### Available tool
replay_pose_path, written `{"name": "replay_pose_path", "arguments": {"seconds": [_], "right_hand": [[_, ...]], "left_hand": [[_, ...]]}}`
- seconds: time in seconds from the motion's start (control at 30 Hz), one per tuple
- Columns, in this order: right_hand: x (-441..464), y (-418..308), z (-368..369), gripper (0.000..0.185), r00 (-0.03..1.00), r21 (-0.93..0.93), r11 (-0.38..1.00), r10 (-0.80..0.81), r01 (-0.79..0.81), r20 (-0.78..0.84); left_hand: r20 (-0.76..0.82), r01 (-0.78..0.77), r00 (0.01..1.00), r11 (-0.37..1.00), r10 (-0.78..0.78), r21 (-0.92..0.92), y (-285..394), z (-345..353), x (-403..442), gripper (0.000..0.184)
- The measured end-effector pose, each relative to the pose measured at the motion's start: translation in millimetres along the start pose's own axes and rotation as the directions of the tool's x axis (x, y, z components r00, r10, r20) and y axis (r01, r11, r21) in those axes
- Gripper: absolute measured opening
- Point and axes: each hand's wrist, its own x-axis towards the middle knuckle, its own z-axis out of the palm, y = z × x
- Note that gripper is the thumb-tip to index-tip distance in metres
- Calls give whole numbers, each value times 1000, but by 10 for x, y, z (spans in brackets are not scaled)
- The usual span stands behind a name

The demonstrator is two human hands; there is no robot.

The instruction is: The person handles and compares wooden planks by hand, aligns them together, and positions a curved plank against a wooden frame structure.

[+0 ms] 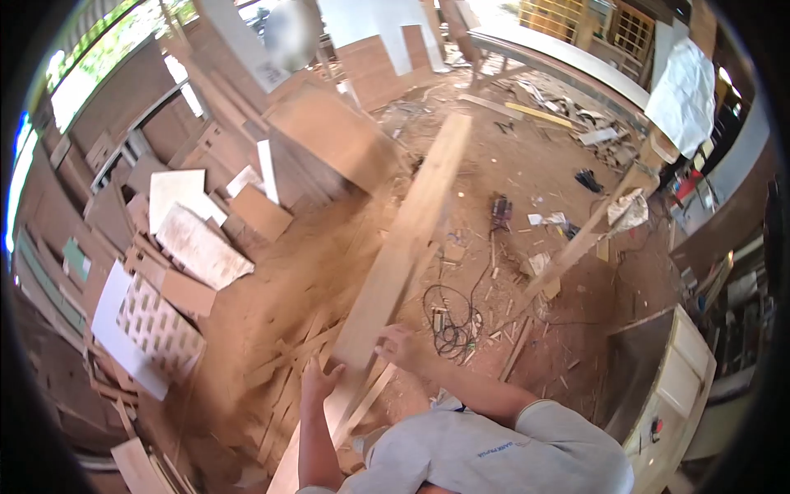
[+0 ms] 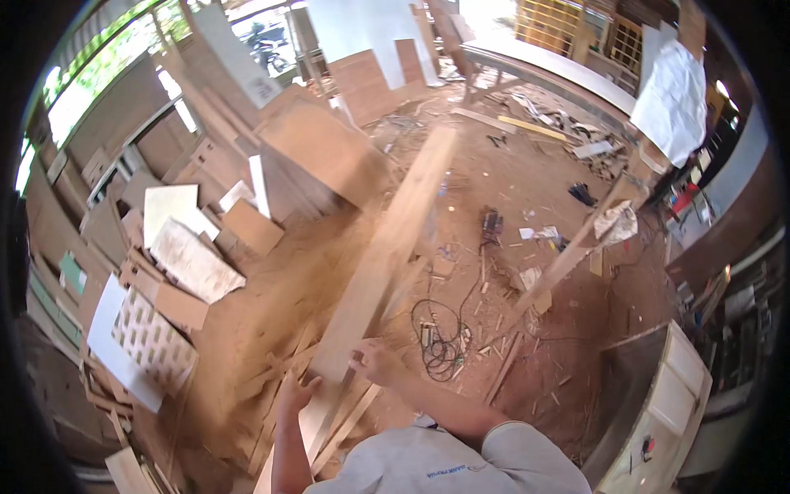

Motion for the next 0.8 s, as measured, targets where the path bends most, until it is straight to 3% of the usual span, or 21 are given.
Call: {"name": "replay_pose_path", "arguments": {"seconds": [0.1, 0.2, 0.3, 0.47, 0.57, 0.8], "right_hand": [[45, 371, -685, 41, 981, 83, 982, 175, -168, -81], [184, 670, -1113, 44, 959, 158, 958, 259, -239, -116], [479, 920, -1381, 49, 935, 241, 923, 334, -299, -120], [1161, 1415, -1597, 55, 902, 300, 887, 406, -351, -145], [1543, 1697, -1839, 63, 874, 369, 831, 478, -417, -89], [2272, 2143, -2673, 67, 765, 473, 758, 599, -448, -235]], "left_hand": [[76, 32, 997, 998, -28, -52, 527, 175, 441, 87], [219, 110, 965, 979, -146, 170, 937, 129, 825, 79], [381, 58, 917, 985, -117, 165, 987, 190, 1318, 75], [365, -30, 931, 994, -11, 108, 1673, 333, 2128, 77], [346, -49, 936, 996, 70, -70, 2154, 542, 2747, 77], [294, -170, 928, 962, 229, -214, 3247, 1083, 3922, 84]]}}
